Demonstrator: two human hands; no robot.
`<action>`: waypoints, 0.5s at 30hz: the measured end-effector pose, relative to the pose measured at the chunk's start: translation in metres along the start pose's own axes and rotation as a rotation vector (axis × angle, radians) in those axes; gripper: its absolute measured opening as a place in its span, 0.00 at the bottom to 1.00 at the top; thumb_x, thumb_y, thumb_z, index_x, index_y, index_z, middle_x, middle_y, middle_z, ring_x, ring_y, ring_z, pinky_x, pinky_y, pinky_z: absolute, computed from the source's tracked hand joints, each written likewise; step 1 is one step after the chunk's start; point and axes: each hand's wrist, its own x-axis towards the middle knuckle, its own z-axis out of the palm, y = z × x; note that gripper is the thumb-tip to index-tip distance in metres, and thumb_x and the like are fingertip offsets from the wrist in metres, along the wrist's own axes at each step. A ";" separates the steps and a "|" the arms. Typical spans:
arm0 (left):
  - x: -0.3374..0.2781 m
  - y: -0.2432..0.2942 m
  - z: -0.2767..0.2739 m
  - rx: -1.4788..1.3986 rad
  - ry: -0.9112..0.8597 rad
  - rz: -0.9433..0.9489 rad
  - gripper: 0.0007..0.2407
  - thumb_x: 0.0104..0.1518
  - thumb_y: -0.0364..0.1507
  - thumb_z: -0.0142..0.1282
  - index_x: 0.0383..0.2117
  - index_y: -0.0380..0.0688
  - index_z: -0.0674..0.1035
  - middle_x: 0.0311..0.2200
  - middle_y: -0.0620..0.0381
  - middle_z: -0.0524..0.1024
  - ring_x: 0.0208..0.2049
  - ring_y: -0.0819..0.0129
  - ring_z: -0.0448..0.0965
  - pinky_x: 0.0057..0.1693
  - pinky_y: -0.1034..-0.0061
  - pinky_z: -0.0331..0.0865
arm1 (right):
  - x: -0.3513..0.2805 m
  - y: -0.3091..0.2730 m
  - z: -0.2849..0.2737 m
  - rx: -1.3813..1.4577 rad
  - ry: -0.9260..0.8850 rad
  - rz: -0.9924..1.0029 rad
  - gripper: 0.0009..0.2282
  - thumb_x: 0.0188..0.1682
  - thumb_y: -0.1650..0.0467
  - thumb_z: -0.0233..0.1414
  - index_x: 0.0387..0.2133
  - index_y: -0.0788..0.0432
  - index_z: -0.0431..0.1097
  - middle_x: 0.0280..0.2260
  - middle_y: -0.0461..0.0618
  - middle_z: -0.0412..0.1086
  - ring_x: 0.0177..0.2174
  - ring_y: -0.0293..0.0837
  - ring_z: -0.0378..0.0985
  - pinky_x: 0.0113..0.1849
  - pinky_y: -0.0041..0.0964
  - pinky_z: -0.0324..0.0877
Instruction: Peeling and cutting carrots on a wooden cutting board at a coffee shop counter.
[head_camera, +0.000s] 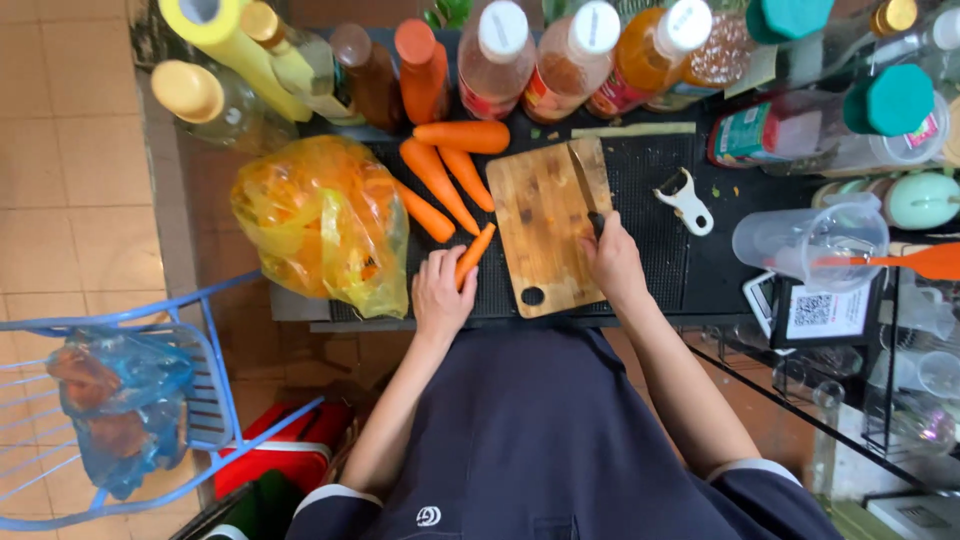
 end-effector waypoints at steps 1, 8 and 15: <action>-0.002 -0.001 0.001 -0.039 0.023 0.023 0.17 0.56 0.32 0.62 0.50 0.45 0.77 0.43 0.52 0.72 0.44 0.54 0.74 0.48 0.62 0.69 | 0.000 0.001 0.001 -0.004 -0.016 0.044 0.16 0.50 0.73 0.58 0.44 0.66 0.58 0.34 0.68 0.71 0.37 0.69 0.74 0.37 0.56 0.69; 0.000 -0.011 -0.004 -0.090 -0.095 0.096 0.19 0.53 0.31 0.65 0.51 0.45 0.77 0.44 0.53 0.72 0.44 0.54 0.75 0.47 0.62 0.69 | -0.004 -0.001 0.001 -0.108 0.013 0.022 0.16 0.47 0.75 0.60 0.42 0.66 0.59 0.33 0.68 0.70 0.37 0.68 0.74 0.38 0.56 0.70; 0.002 -0.010 -0.013 -0.154 -0.142 0.128 0.21 0.50 0.31 0.67 0.51 0.43 0.76 0.45 0.52 0.71 0.45 0.53 0.74 0.50 0.62 0.69 | 0.015 -0.056 -0.015 0.243 -0.046 0.024 0.17 0.43 0.76 0.61 0.43 0.64 0.62 0.33 0.60 0.73 0.34 0.62 0.79 0.36 0.50 0.73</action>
